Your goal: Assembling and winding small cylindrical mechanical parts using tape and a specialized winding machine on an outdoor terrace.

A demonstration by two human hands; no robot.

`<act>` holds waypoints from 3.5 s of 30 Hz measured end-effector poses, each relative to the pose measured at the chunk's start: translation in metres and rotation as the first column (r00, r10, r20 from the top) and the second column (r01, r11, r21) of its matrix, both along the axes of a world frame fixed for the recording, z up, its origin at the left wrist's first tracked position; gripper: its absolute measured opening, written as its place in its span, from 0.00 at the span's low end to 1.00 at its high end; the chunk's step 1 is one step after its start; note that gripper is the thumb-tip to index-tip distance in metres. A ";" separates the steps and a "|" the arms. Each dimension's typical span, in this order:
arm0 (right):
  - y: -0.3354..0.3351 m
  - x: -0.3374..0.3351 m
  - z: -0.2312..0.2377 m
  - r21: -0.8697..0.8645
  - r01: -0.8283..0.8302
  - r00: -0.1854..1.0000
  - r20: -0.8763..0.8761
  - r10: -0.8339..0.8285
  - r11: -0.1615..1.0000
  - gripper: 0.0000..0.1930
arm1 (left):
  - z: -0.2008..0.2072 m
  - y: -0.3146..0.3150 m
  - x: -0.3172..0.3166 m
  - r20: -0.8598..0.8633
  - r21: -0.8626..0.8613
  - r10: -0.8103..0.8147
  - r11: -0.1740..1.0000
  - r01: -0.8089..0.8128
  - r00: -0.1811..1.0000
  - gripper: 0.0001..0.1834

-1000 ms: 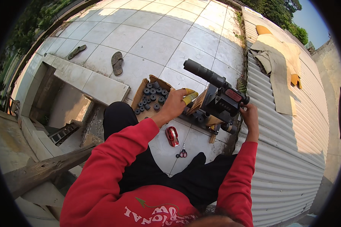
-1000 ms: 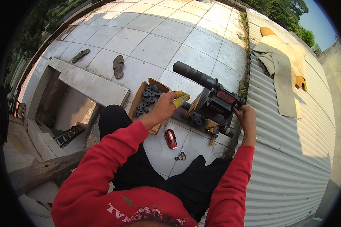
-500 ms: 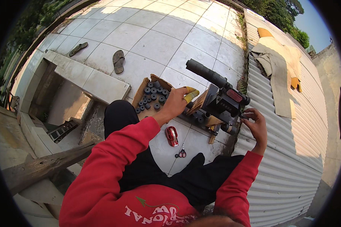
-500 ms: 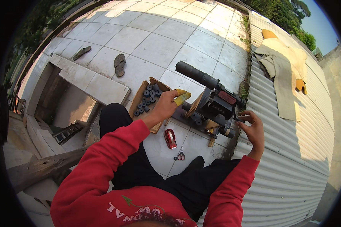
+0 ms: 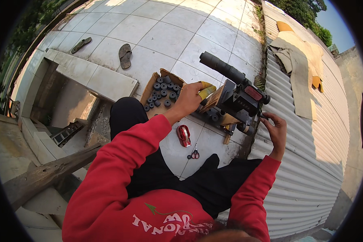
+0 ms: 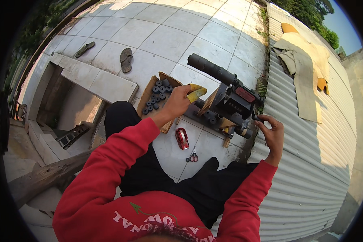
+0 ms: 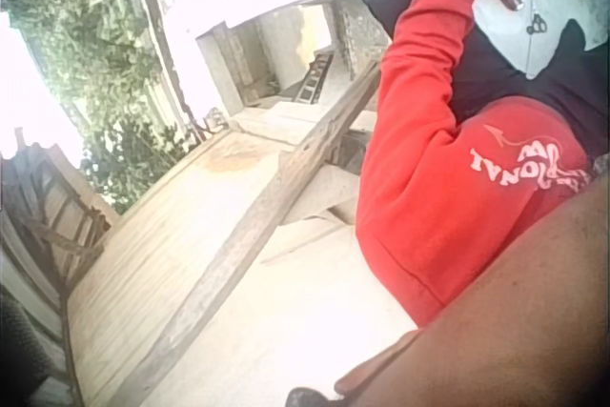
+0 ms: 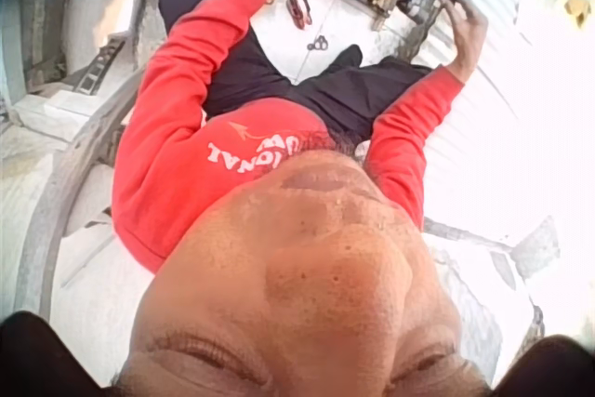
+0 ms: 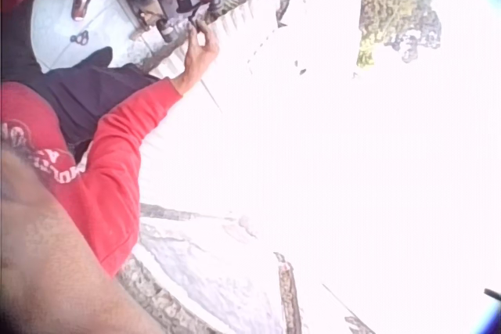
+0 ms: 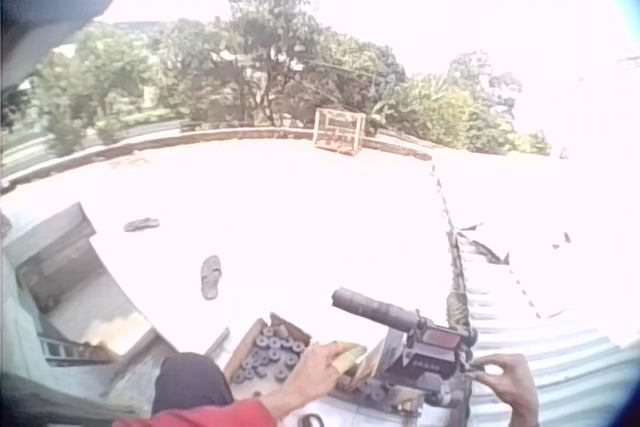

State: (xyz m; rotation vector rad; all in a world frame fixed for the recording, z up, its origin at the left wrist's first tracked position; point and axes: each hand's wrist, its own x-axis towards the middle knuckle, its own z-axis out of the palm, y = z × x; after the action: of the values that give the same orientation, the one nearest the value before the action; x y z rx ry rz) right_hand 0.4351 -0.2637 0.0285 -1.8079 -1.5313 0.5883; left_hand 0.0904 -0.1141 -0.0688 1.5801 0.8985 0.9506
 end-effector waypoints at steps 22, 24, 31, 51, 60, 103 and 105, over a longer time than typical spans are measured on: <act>-0.001 -0.008 -0.009 0.061 0.010 0.998 0.059 -0.013 0.998 0.12 | -0.010 0.008 -0.001 0.058 -0.066 -0.046 0.997 0.050 0.997 0.17; -0.001 -0.006 -0.010 0.076 0.007 0.997 0.077 -0.013 0.997 0.12 | -0.012 0.008 0.000 0.090 -0.068 -0.034 0.997 0.040 0.995 0.17; -0.004 -0.024 -0.005 0.126 0.054 0.994 0.084 -0.065 0.991 0.12 | -0.010 0.008 0.005 0.143 -0.081 -0.017 0.996 0.029 0.990 0.16; 0.115 -0.218 -0.290 -0.034 0.145 0.914 0.388 -0.120 0.989 0.34 | -0.015 0.018 -0.016 0.023 -0.024 0.067 0.998 -0.066 0.997 0.16; -0.058 -0.271 -0.249 -0.398 -0.057 0.954 0.249 0.168 0.916 0.22 | 0.006 0.015 -0.019 0.090 -0.084 -0.005 0.996 0.012 0.996 0.17; 0.016 -0.023 -0.018 -0.196 -0.051 0.908 0.400 0.127 0.979 0.15 | 0.004 -0.061 -0.061 -0.387 0.033 -0.476 0.849 0.527 0.790 0.13; 0.021 -0.017 -0.023 -0.196 -0.057 0.904 0.405 0.134 0.979 0.15 | -0.012 -0.066 -0.059 -0.458 0.068 -0.467 0.830 0.554 0.756 0.13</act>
State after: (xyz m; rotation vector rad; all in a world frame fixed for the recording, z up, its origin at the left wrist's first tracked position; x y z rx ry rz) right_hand 0.4182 -0.2428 0.0053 -2.1050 -1.9109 0.4108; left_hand 0.0318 -0.1800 -0.0803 2.1163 0.5970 0.3029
